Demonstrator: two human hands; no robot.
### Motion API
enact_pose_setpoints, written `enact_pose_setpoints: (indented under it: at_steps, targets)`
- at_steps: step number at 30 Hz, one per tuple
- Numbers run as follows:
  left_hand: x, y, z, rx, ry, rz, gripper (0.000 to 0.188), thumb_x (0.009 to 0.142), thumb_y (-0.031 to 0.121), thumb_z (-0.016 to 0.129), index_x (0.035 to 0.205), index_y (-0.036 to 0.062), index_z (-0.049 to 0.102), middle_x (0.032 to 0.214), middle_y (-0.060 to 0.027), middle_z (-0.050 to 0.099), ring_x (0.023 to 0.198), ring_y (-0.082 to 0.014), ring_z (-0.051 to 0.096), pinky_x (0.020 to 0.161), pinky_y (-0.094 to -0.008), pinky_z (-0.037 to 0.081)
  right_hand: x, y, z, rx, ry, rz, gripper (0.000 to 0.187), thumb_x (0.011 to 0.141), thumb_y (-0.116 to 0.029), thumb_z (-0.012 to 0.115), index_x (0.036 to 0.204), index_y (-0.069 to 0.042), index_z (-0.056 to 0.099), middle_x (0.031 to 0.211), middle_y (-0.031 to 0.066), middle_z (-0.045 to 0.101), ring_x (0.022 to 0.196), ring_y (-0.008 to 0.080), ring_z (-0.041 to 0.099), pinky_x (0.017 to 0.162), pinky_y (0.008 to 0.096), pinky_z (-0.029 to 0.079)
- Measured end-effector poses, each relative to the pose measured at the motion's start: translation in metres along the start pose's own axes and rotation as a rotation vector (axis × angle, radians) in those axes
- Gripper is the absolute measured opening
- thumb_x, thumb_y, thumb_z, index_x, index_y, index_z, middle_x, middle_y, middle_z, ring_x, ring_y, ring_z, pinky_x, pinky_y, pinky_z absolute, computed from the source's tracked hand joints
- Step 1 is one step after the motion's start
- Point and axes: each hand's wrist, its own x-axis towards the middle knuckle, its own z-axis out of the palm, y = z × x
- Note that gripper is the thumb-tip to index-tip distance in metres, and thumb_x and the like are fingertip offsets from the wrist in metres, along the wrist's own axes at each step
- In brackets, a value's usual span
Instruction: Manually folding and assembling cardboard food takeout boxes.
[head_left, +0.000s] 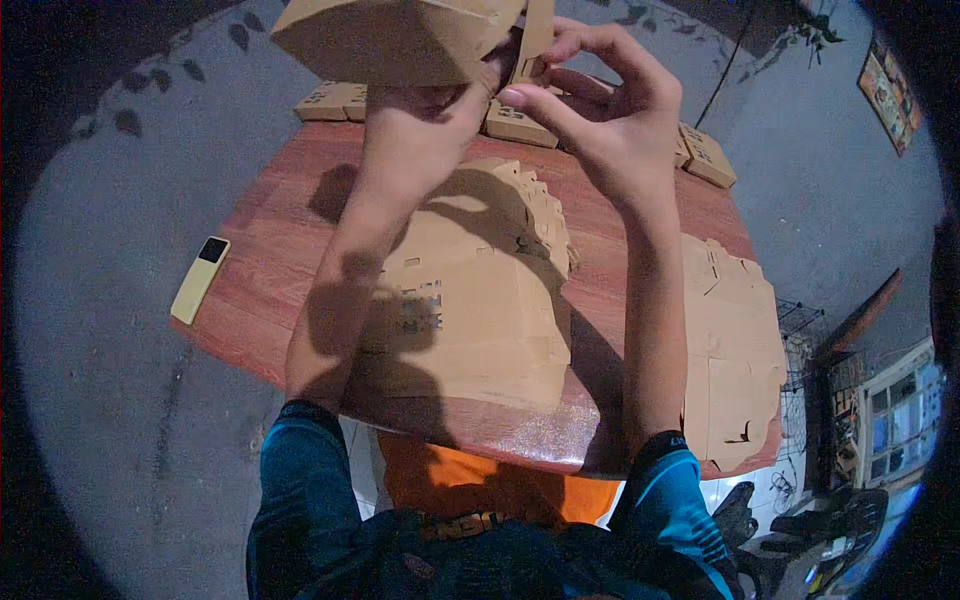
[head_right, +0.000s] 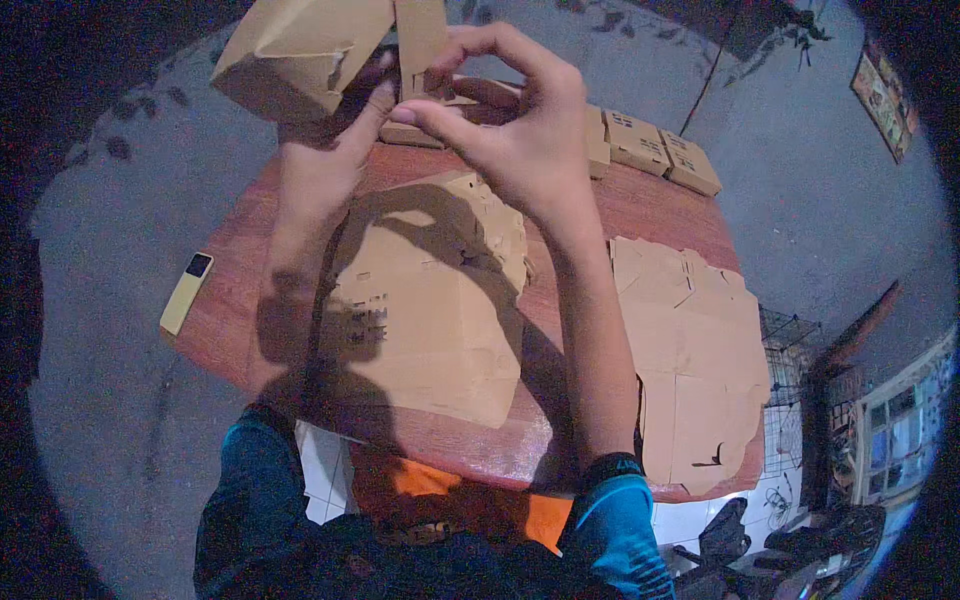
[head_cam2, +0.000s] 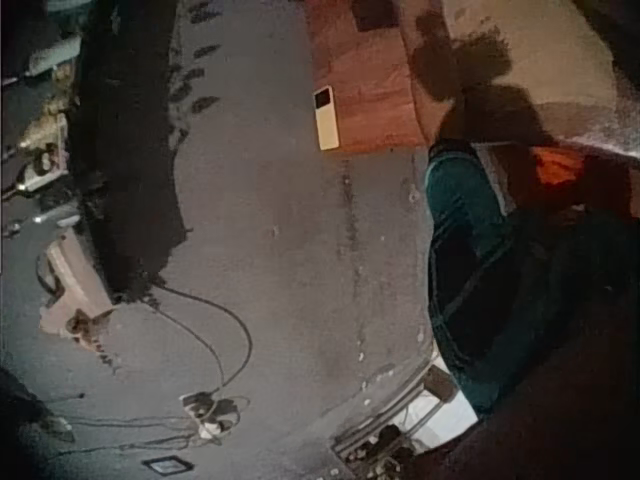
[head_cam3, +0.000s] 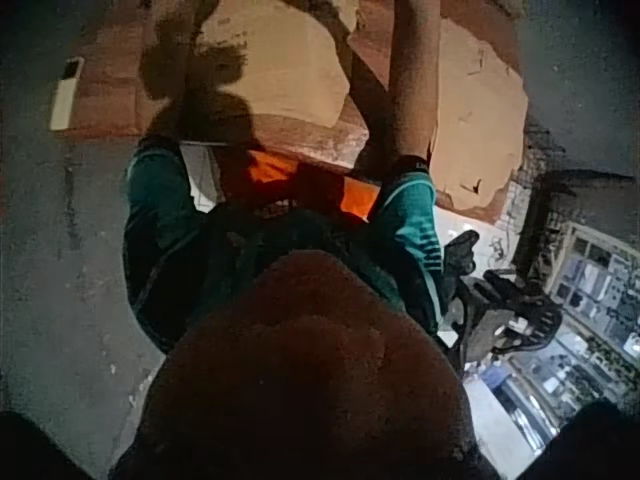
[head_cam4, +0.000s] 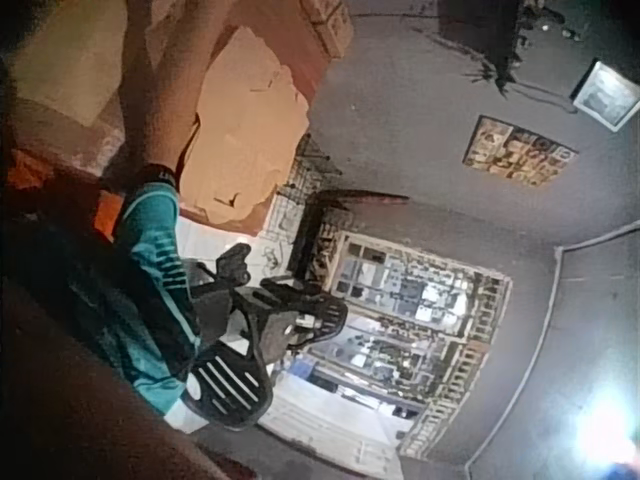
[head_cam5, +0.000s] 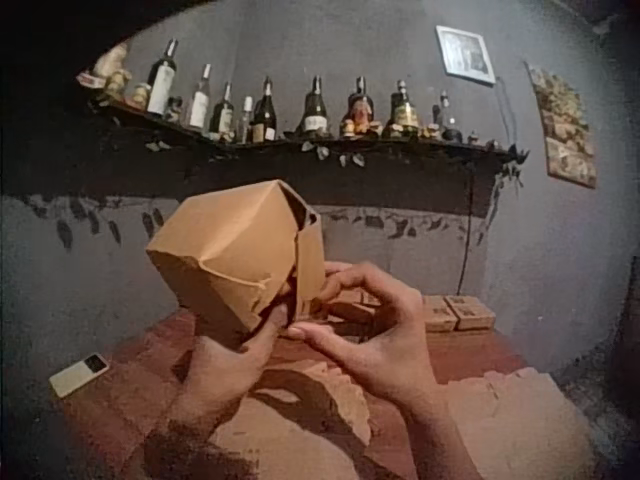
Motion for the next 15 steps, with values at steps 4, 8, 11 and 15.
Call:
enact_pose_setpoints:
  at_steps: [4, 8, 11, 15]
  targets:
    - [0.004, -0.006, -0.005, 0.015, -0.017, -0.007, 0.039, 0.088, 0.007, 0.071, 0.124, 0.0013, 0.058, 0.118, -0.0091, 0.065, 0.105, -0.0173, 0.062, 0.091, -0.0314, 0.05, -0.002, -0.015, -0.001, -0.007, 0.002, 0.155, 0.047, 0.076, -0.003, 0.081, 0.115, -0.003, 0.055, 0.113, 0.015, 0.063, 0.097, 0.0195, 0.067, 0.081, 0.0328, 0.061]
    - [0.01, -0.012, -0.009, 0.109, -0.054, 0.001, 0.031, 0.09, 0.016, 0.07, 0.114, -0.0013, 0.063, 0.102, -0.0075, 0.07, 0.091, -0.0149, 0.065, 0.083, -0.0302, 0.052, -0.006, -0.015, 0.002, -0.078, -0.054, 0.188, 0.059, 0.083, -0.003, 0.072, 0.134, -0.009, 0.043, 0.11, 0.0138, 0.063, 0.092, 0.0181, 0.068, 0.076, 0.0309, 0.061]
    - [0.019, -0.013, -0.01, 0.172, -0.257, -0.188, 0.033, 0.092, 0.022, 0.067, 0.116, -0.0006, 0.065, 0.102, -0.0085, 0.07, 0.091, -0.0144, 0.065, 0.084, -0.03, 0.052, -0.009, 0.004, 0.004, -0.065, -0.012, 0.207, 0.059, 0.082, -0.003, 0.073, 0.132, -0.008, 0.043, 0.106, 0.0133, 0.065, 0.094, 0.0191, 0.067, 0.079, 0.0326, 0.061]
    - [0.024, -0.003, -0.012, 0.374, -0.516, -0.036, 0.031, 0.094, 0.014, 0.063, 0.122, 0.0018, 0.065, 0.108, -0.009, 0.07, 0.1, -0.0139, 0.063, 0.087, -0.0306, 0.052, -0.01, 0.03, -0.011, 0.15, 0.034, 0.577, 0.064, 0.088, -0.003, 0.061, 0.144, -0.016, 0.033, 0.105, 0.0135, 0.064, 0.089, 0.0173, 0.068, 0.077, 0.0347, 0.062]
